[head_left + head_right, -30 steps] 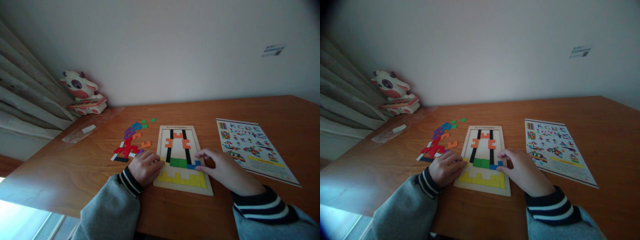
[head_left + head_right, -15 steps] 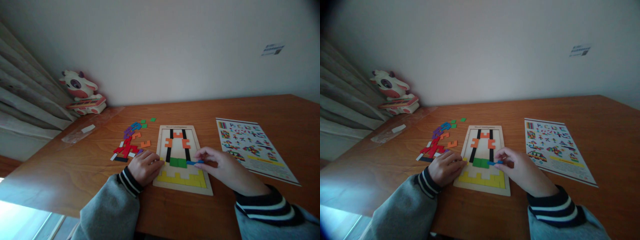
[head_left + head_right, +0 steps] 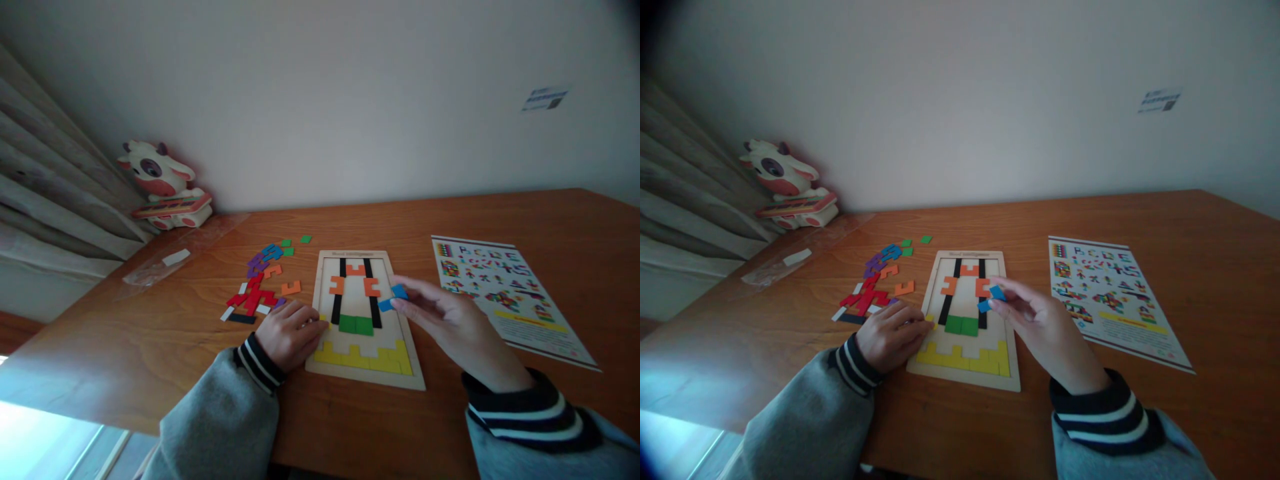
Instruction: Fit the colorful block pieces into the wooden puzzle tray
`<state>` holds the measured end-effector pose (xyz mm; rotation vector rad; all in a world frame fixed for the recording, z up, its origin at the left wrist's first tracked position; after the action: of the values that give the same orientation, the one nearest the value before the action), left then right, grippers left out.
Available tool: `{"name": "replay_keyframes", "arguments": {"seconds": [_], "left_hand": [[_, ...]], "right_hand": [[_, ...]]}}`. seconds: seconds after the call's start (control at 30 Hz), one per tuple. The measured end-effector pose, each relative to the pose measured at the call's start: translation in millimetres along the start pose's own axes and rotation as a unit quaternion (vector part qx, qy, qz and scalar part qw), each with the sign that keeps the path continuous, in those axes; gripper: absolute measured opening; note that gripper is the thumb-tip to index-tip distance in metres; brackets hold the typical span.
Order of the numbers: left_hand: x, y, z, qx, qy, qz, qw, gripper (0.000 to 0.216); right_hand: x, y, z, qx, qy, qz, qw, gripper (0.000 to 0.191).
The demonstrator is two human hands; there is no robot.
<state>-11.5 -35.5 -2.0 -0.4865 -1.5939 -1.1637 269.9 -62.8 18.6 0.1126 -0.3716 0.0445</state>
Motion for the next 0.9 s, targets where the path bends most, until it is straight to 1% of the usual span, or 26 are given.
{"name": "replay_keyframes", "arguments": {"seconds": [0.07,0.17,0.2,0.33,0.43,0.5,0.57,0.63,0.73,0.83,0.9], "left_hand": [[0,0,0,0.001,-0.002,0.003,1.000,0.016],[-1,-1,0,0.001,-0.004,0.004,1.000,0.016],[-1,-1,0,0.001,-0.004,0.003,1.000,0.016],[-3,-3,1,0.003,-0.002,0.007,1.000,0.016],[-3,-2,1,0.003,0.000,0.010,1.000,0.016],[-2,-2,1,-0.001,-0.001,0.006,1.000,0.016],[-1,0,1,-0.004,-0.003,0.002,1.000,0.016],[0,0,0,-0.004,-0.006,0.001,1.000,0.016],[0,0,0,-0.002,-0.002,0.002,1.000,0.016],[0,0,0,-0.001,-0.001,0.004,1.000,0.017],[-1,-1,1,0.000,-0.004,0.007,1.000,0.017]], "right_hand": [[-2,0,-3,-0.008,0.010,-0.005,1.000,0.043],[-3,1,-6,0.001,-0.026,0.005,1.000,0.031],[-3,1,-6,0.011,-0.043,0.009,0.999,0.030],[-5,0,-6,0.045,-0.073,0.024,0.996,0.036],[-7,0,-7,0.035,-0.043,0.000,0.998,0.040],[-7,0,-8,0.028,-0.032,-0.026,0.999,0.038],[-5,0,-7,0.029,-0.056,-0.041,0.997,0.032],[-4,-1,-6,0.041,-0.099,-0.043,0.993,0.030],[-4,-1,-6,0.063,-0.130,-0.016,0.989,0.031],[-8,-1,-7,0.031,-0.094,0.040,0.994,0.031],[-12,-2,-6,0.005,-0.083,0.088,0.993,0.026]]}}
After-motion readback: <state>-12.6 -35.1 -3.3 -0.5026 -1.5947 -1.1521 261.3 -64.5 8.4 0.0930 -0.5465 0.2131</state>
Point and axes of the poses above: each hand's wrist, its own y-axis towards the middle knuckle, its own x-axis out of the back of the hand, z = x × y, the point moved 1 cm from there along y, towards the middle knuckle, and after that the axes turned 3 degrees about z, right-handed, at the moved point
